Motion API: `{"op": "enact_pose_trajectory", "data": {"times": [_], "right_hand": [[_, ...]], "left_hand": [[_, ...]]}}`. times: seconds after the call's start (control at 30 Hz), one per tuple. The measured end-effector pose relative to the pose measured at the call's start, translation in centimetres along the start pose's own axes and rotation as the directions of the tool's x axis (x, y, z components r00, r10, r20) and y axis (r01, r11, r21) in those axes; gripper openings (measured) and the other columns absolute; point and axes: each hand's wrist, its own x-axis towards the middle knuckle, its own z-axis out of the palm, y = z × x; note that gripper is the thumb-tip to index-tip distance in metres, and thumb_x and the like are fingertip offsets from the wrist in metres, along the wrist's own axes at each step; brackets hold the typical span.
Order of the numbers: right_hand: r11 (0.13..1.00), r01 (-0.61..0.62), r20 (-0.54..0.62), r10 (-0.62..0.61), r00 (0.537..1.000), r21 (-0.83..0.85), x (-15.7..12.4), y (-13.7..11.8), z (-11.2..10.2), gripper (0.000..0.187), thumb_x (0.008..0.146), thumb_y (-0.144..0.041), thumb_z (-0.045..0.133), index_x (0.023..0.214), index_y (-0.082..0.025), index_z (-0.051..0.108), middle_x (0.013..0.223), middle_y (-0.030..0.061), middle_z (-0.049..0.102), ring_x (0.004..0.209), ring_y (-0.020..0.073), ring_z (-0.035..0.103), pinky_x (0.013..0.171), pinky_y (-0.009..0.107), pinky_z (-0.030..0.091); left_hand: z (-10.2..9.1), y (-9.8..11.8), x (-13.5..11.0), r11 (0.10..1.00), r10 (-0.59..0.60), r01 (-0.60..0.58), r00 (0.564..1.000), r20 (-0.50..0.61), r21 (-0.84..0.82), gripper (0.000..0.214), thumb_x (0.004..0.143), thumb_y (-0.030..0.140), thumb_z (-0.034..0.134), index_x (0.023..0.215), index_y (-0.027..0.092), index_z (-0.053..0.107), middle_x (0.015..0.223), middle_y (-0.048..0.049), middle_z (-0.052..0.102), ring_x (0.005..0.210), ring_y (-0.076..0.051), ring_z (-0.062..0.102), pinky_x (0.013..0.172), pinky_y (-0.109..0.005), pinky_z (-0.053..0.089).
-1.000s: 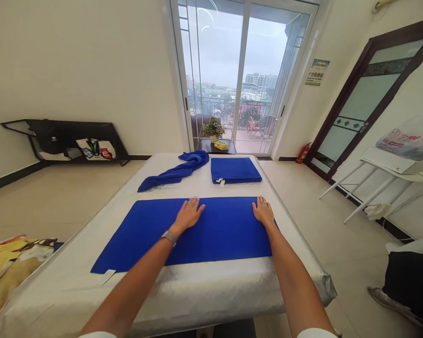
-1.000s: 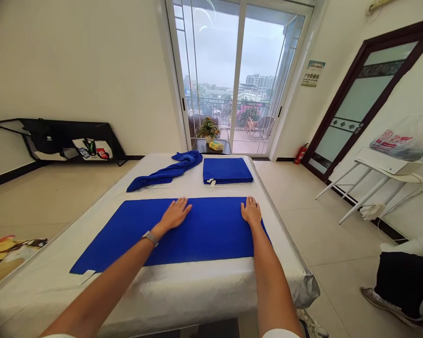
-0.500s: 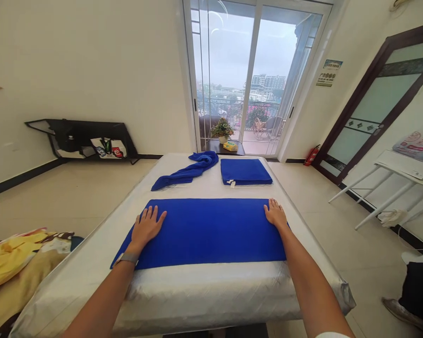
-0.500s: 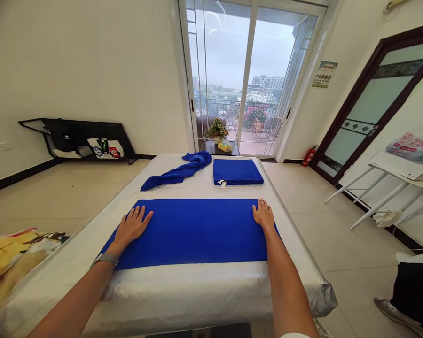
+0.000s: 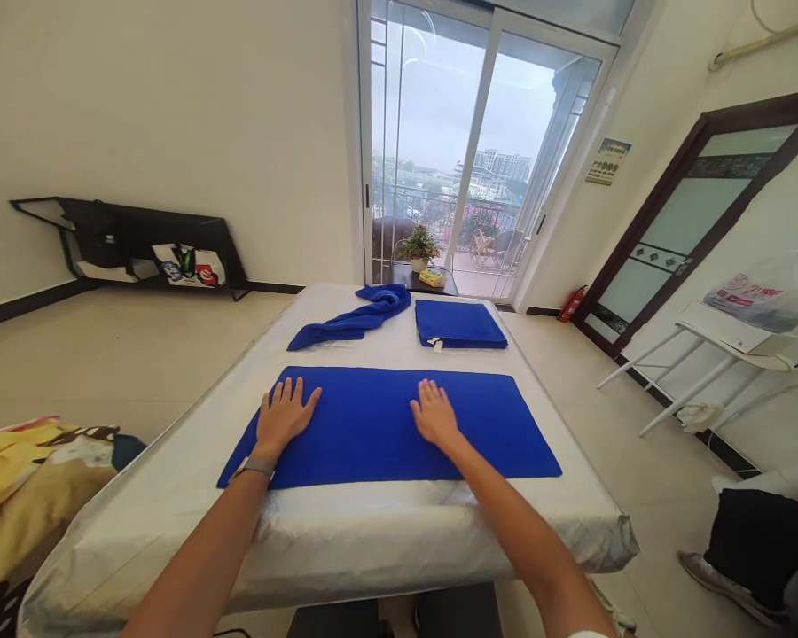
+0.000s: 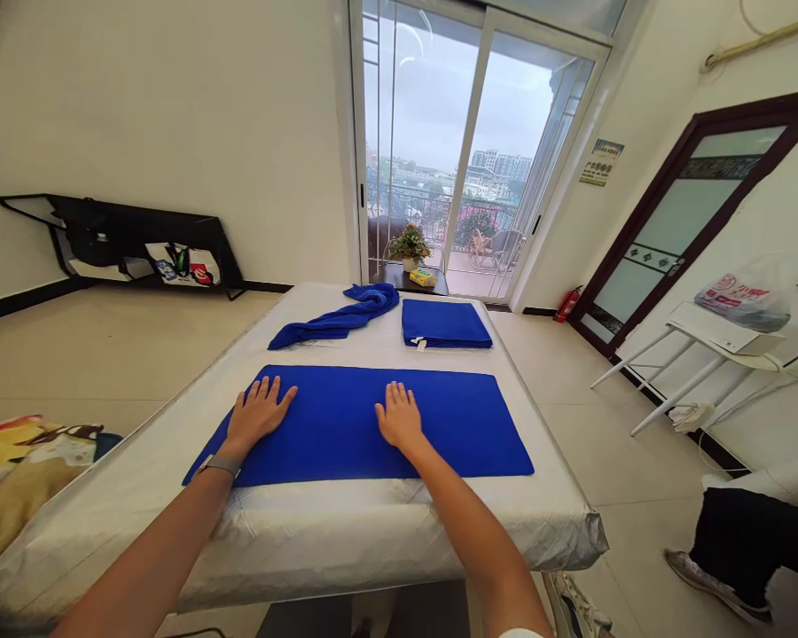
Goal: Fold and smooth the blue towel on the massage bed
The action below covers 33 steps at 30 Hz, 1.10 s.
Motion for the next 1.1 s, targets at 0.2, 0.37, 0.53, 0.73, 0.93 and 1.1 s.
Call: {"op": "enact_pose_trajectory", "data": {"times": [0.2, 0.37, 0.53, 0.73, 0.93, 1.1], "right_hand": [[0.992, 0.003, 0.131, -0.02, 0.991, 0.13, -1.1, -3.4, 1.7, 0.078, 0.101, -0.059, 0.008, 0.16, -0.008, 0.018, 0.167, 0.0098, 0.015, 0.154, 0.0202, 0.008, 0.124, 0.04, 0.003], [0.983, -0.182, 0.131, 0.176, 0.976, 0.028, -3.2, 5.5, 0.2, 0.077, 0.102, -0.058, 0.01, 0.16, -0.008, 0.016, 0.167, 0.0089, 0.014, 0.154, 0.0215, 0.007, 0.124, 0.041, 0.002], [0.89, -0.452, 0.091, 0.455, 0.886, -0.056, -6.1, 15.1, -1.6, 0.077, 0.102, -0.056, 0.01, 0.16, -0.006, 0.015, 0.167, 0.0104, 0.014, 0.154, 0.0218, 0.009, 0.124, 0.04, 0.006], [0.87, -0.492, 0.024, 0.493, 0.87, -0.033, -6.9, 17.5, -1.6, 0.078, 0.101, -0.056, 0.008, 0.16, -0.005, 0.016, 0.167, 0.0104, 0.015, 0.154, 0.0216, 0.01, 0.124, 0.038, 0.003], [0.873, -0.488, 0.016, 0.488, 0.873, -0.021, -6.8, 17.3, -1.4, 0.077, 0.101, -0.055, 0.009, 0.16, -0.006, 0.016, 0.167, 0.0092, 0.016, 0.154, 0.0213, 0.011, 0.124, 0.038, 0.003], [0.871, -0.492, 0.015, 0.492, 0.87, -0.018, -6.9, 17.5, -1.5, 0.076, 0.101, -0.054, 0.01, 0.16, -0.006, 0.018, 0.167, 0.0087, 0.017, 0.154, 0.0209, 0.012, 0.124, 0.038, 0.004]], "left_hand": [[-0.2, 0.1, -0.1, 1.0, 0.001, -0.001, 1.0, -0.009, -0.003, 0.086, 0.095, 0.067, 0.011, 0.156, 0.009, 0.03, 0.162, -0.0189, 0.029, 0.151, -0.034, 0.024, 0.121, -0.055, 0.017], [0.0, 0.1, -0.2, 0.999, 0.005, -0.007, 0.999, -0.048, -0.045, 0.084, 0.095, 0.066, 0.013, 0.155, 0.009, 0.033, 0.161, -0.0186, 0.032, 0.15, -0.034, 0.026, 0.121, -0.056, 0.017], [-1.0, 0.6, -1.1, 0.996, 0.039, -0.058, 0.969, -0.245, -0.071, 0.079, 0.098, 0.055, 0.011, 0.152, 0.002, 0.033, 0.159, -0.022, 0.034, 0.15, -0.031, 0.026, 0.122, -0.052, 0.017], [-2.5, 2.5, -2.3, 0.992, 0.087, -0.114, 0.928, -0.362, -0.053, 0.075, 0.1, 0.047, 0.007, 0.147, 0.001, 0.042, 0.158, -0.0219, 0.038, 0.151, -0.028, 0.024, 0.123, -0.049, 0.017], [-0.4, 12.7, -4.8, 0.898, 0.44, -0.44, 0.898, -0.009, -0.025, 0.076, 0.1, 0.055, 0.011, 0.154, 0.007, 0.032, 0.163, -0.015, 0.028, 0.153, -0.026, 0.02, 0.124, -0.044, 0.014], [1.1, 18.1, -7.7, 0.84, 0.542, -0.532, 0.831, 0.127, -0.104, 0.077, 0.098, 0.064, 0.013, 0.159, 0.017, 0.02, 0.166, -0.008, 0.021, 0.154, -0.024, 0.014, 0.125, -0.044, 0.008]]}}
